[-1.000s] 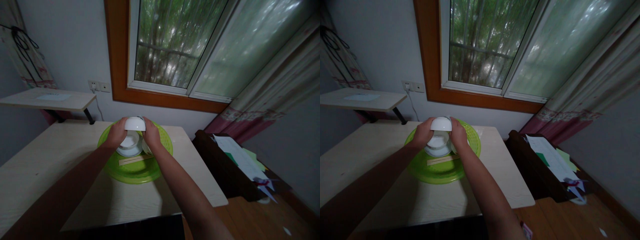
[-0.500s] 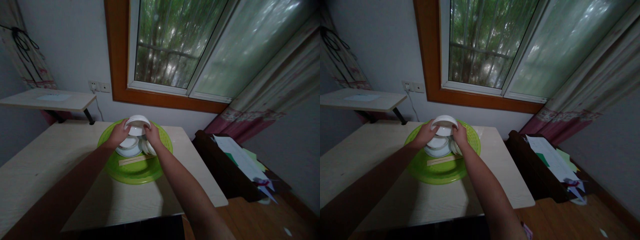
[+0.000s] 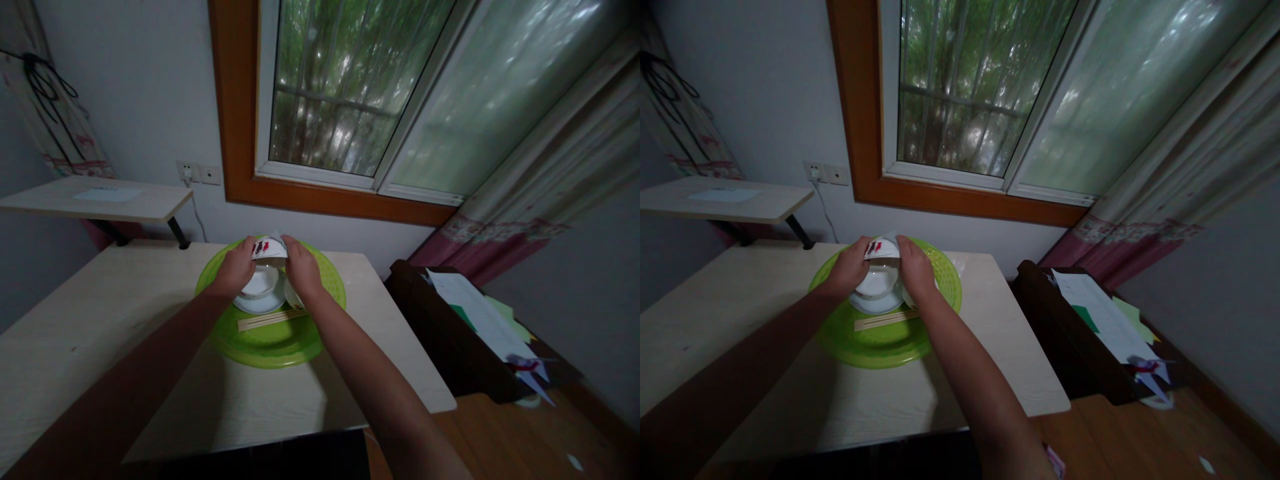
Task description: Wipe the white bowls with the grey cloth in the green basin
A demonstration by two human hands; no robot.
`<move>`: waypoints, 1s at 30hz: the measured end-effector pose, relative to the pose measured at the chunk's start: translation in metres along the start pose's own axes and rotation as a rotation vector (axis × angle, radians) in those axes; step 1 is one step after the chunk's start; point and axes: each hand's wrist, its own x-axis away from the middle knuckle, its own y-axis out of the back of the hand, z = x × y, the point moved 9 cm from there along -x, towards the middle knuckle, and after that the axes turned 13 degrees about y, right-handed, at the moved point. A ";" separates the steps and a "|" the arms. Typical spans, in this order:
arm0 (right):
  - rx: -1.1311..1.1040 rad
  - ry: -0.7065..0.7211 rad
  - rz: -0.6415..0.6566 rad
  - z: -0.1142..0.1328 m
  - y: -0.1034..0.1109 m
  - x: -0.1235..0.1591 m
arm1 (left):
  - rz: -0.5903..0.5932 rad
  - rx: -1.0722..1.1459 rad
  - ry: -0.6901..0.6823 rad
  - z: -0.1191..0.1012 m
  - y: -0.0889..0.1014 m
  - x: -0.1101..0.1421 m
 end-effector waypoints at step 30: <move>-0.431 -0.293 -0.194 -0.045 -0.014 0.012 | -0.050 0.407 -0.024 0.002 0.011 -0.005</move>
